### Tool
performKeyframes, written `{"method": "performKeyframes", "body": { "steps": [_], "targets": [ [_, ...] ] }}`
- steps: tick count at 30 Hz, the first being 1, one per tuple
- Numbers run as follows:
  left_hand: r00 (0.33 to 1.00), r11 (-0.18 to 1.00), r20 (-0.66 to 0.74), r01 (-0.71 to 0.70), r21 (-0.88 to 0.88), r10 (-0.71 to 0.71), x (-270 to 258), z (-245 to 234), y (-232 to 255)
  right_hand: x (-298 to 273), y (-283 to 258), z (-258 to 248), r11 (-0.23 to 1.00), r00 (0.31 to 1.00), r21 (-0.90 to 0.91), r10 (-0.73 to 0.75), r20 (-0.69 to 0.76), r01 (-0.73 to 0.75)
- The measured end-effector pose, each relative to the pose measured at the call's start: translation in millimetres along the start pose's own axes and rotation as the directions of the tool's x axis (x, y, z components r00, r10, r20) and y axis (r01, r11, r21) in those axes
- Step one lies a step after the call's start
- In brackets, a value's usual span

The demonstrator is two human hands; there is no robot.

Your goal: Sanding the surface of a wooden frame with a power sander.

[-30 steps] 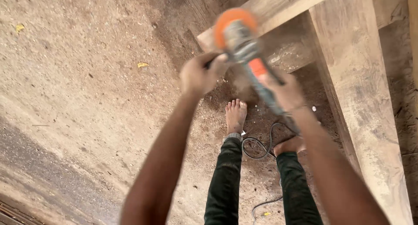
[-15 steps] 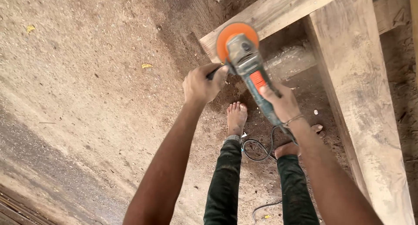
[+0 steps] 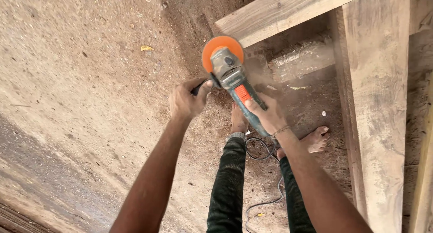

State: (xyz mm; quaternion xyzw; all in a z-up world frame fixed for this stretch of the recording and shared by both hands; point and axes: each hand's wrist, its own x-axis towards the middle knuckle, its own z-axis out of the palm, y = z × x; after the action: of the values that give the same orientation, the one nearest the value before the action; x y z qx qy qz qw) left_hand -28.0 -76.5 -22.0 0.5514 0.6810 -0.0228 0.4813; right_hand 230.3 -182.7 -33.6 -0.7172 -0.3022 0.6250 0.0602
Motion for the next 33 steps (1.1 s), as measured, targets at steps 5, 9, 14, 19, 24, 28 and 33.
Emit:
{"method": "performKeyframes", "body": {
  "steps": [5,9,14,19,24,28,33],
  "targets": [
    [0.976,0.98,-0.152,-0.174,-0.095,0.158,-25,11,-33,-14,-51,-8,0.991,0.993,-0.084,0.107,0.055,-0.102],
    [0.995,0.959,-0.102,-0.013,-0.284,-0.017,-34,43,13,-26,-46,-60,0.955,1.0,-0.297,-0.023,-0.01,0.02],
    [0.99,0.872,0.104,0.134,-0.47,-0.096,-7,62,127,-12,34,-182,0.857,0.953,-0.51,-0.214,-0.215,0.077],
    [0.968,0.929,-0.21,-0.2,-0.31,0.138,14,107,139,-22,17,-215,0.97,0.977,-0.237,-0.098,-0.189,0.051],
    [0.986,0.912,0.093,0.162,-0.377,-0.136,-6,59,88,3,-44,-151,0.91,0.991,-0.415,-0.071,-0.112,0.018],
    [0.957,0.883,-0.002,0.266,-0.386,-0.289,-2,54,46,22,-99,-110,0.868,1.0,-0.496,0.025,-0.003,-0.023],
    [0.968,0.885,-0.127,0.138,-0.445,-0.215,11,51,50,29,-106,-118,0.864,1.0,-0.503,-0.028,0.008,0.028]
  ]
}}
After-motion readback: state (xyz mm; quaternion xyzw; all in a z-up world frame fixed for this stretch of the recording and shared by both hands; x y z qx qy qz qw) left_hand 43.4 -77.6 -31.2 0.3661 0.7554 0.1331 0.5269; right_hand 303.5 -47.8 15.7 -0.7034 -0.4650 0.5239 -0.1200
